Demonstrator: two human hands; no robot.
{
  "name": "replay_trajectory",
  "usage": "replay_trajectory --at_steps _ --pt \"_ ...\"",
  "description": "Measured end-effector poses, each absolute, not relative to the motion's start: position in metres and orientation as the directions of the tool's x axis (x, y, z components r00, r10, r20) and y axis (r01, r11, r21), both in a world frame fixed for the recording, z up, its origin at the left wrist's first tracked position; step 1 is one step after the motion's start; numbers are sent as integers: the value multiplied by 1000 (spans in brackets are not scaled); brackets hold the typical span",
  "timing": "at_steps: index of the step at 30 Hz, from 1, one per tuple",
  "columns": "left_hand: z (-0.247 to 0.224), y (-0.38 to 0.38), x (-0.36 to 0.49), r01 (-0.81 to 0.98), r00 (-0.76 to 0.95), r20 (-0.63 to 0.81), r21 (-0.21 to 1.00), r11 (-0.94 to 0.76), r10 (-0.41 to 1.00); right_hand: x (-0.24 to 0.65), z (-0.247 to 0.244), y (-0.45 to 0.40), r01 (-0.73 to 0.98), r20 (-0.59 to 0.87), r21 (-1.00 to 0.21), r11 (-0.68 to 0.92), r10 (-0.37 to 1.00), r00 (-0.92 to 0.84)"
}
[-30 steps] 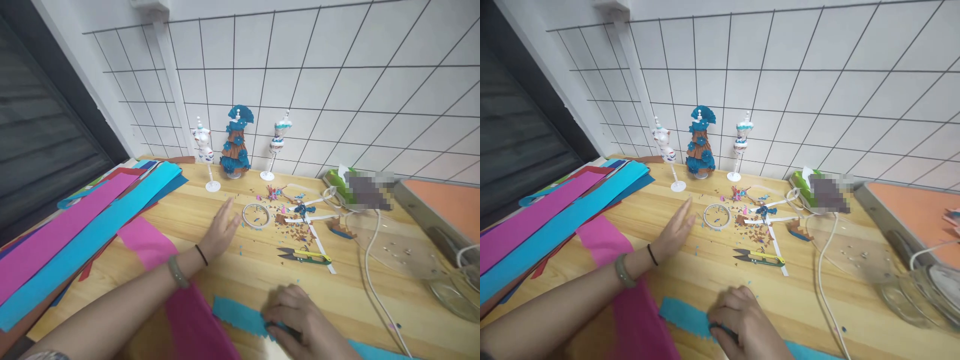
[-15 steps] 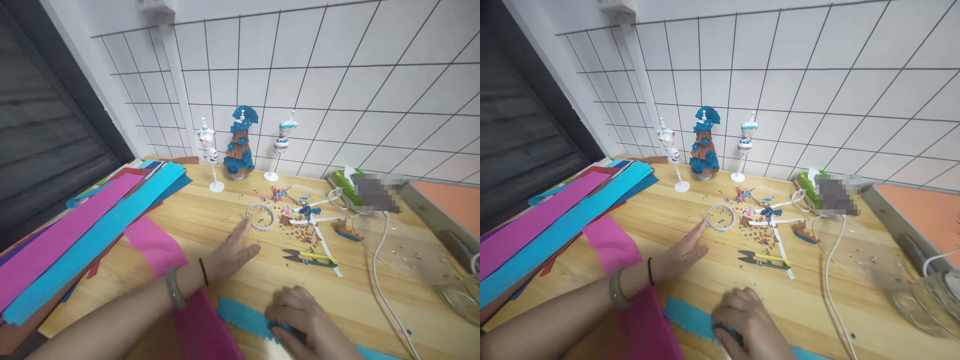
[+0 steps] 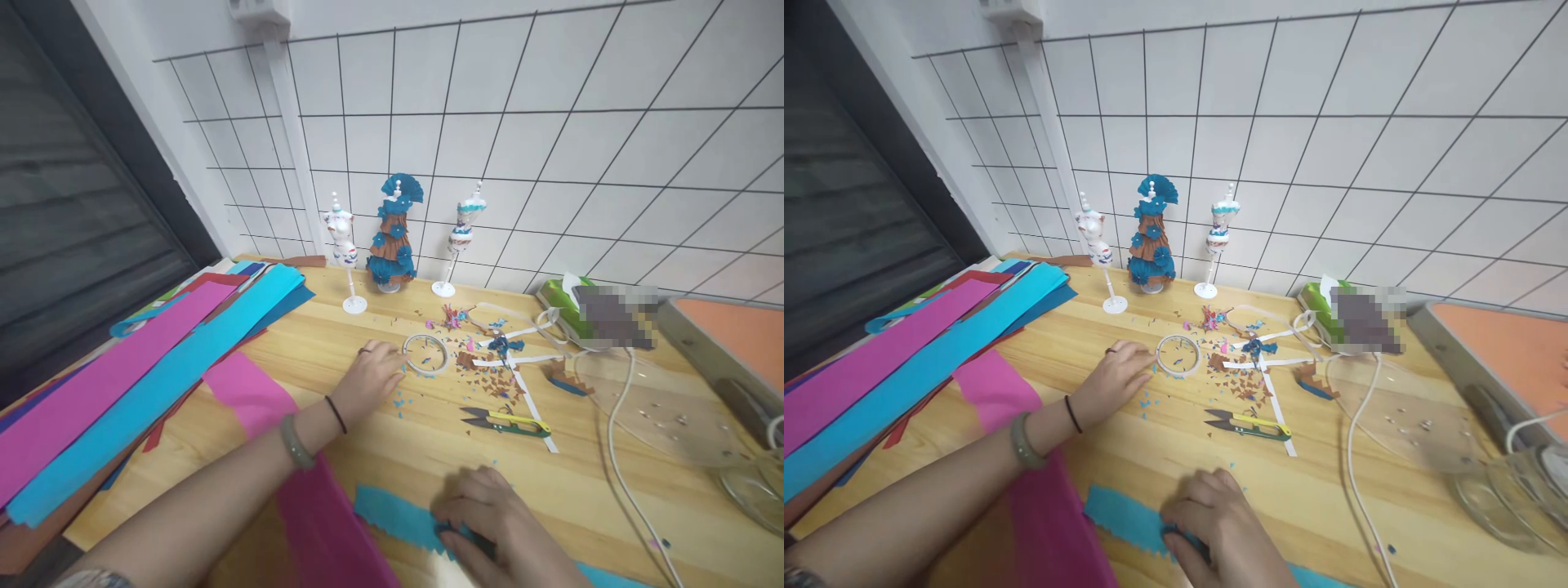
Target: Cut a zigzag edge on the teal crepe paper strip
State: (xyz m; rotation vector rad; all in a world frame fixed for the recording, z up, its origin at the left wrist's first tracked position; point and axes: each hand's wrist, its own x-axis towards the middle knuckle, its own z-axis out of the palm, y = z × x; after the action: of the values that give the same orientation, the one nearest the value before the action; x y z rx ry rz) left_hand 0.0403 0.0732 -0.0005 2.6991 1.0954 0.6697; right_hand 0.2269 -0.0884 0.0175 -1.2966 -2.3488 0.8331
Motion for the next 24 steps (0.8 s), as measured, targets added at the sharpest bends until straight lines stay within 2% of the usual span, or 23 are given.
replay_trajectory --at_steps 2,4,8,12,17,19,20,22,24 --pt "0 76 58 589 703 344 210 -781 623 227 17 -89 656 3 -640 400 855 -518" --pt "0 79 71 569 741 312 178 -803 594 227 17 -89 661 1 -641 390 862 -507" --pt "-1 88 84 551 764 261 211 -807 590 228 16 -90 655 23 -639 403 861 -507" --pt "10 96 83 554 739 280 266 -789 613 228 17 -91 656 22 -642 396 865 -500" --pt "47 92 52 596 618 353 372 -711 702 228 18 -91 652 28 -650 390 870 -492" --pt "60 84 29 568 513 371 529 -631 774 229 18 -91 648 36 -651 395 869 -494" --pt "64 79 16 576 474 357 565 -591 805 229 17 -91 648 37 -650 397 868 -495" --pt "66 67 -15 630 365 368 578 -518 855 229 15 -91 647 37 -649 400 866 -498" --pt "59 53 -47 705 279 383 540 -459 881 230 13 -92 641 36 -656 400 864 -503"
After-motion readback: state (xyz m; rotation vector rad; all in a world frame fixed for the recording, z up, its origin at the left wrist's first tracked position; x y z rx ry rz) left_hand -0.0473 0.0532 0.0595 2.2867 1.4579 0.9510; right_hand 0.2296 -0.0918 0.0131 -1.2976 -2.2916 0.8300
